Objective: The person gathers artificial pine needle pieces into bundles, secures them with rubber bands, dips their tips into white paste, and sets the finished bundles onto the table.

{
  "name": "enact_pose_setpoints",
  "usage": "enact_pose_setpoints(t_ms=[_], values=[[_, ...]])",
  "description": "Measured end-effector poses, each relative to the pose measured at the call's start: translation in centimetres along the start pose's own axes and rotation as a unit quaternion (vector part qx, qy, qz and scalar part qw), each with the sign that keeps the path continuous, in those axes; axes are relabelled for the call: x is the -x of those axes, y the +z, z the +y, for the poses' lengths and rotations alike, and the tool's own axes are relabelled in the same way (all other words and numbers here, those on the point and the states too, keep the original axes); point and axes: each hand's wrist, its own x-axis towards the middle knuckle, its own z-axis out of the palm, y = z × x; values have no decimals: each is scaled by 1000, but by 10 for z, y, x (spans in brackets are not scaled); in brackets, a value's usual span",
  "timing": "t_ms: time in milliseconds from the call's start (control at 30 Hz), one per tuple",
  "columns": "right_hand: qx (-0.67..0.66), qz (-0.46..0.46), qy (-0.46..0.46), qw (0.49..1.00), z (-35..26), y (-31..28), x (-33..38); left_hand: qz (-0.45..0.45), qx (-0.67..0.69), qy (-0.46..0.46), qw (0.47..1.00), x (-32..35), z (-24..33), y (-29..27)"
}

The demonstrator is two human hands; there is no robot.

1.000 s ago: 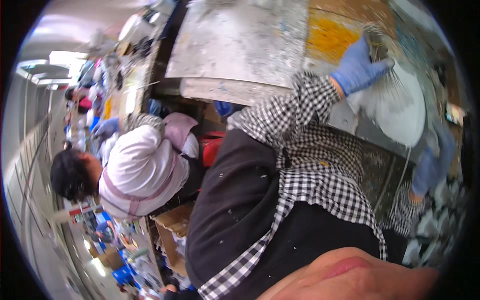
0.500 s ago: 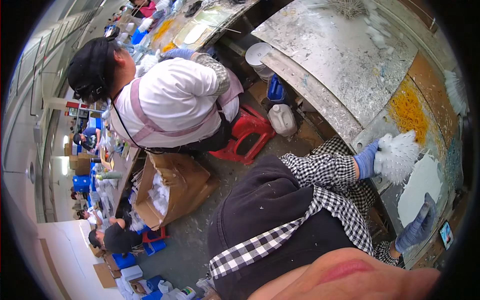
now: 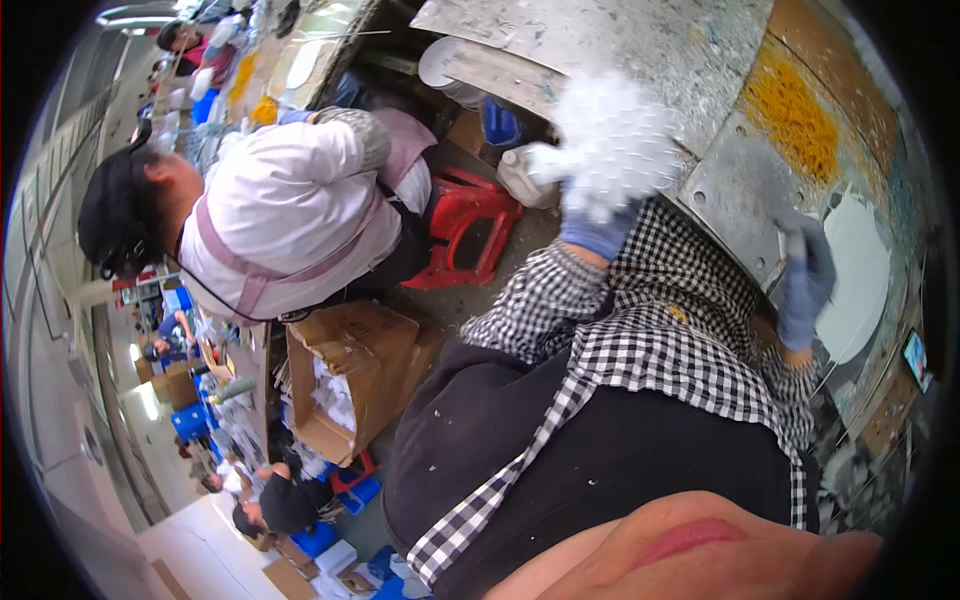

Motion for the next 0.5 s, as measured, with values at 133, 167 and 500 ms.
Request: enact_pose_setpoints(t_ms=[133, 167, 500], values=[[6, -31, 75, 997, 29, 55, -13, -66, -312, -101, 942, 3, 15, -42], [5, -34, 74, 997, 38, 69, -15, -9, -333, -78, 940, 7, 4, -42], [170, -46, -105, 979, 59, 88, -16, 1, -225, -134, 965, -8, -9, -88]])
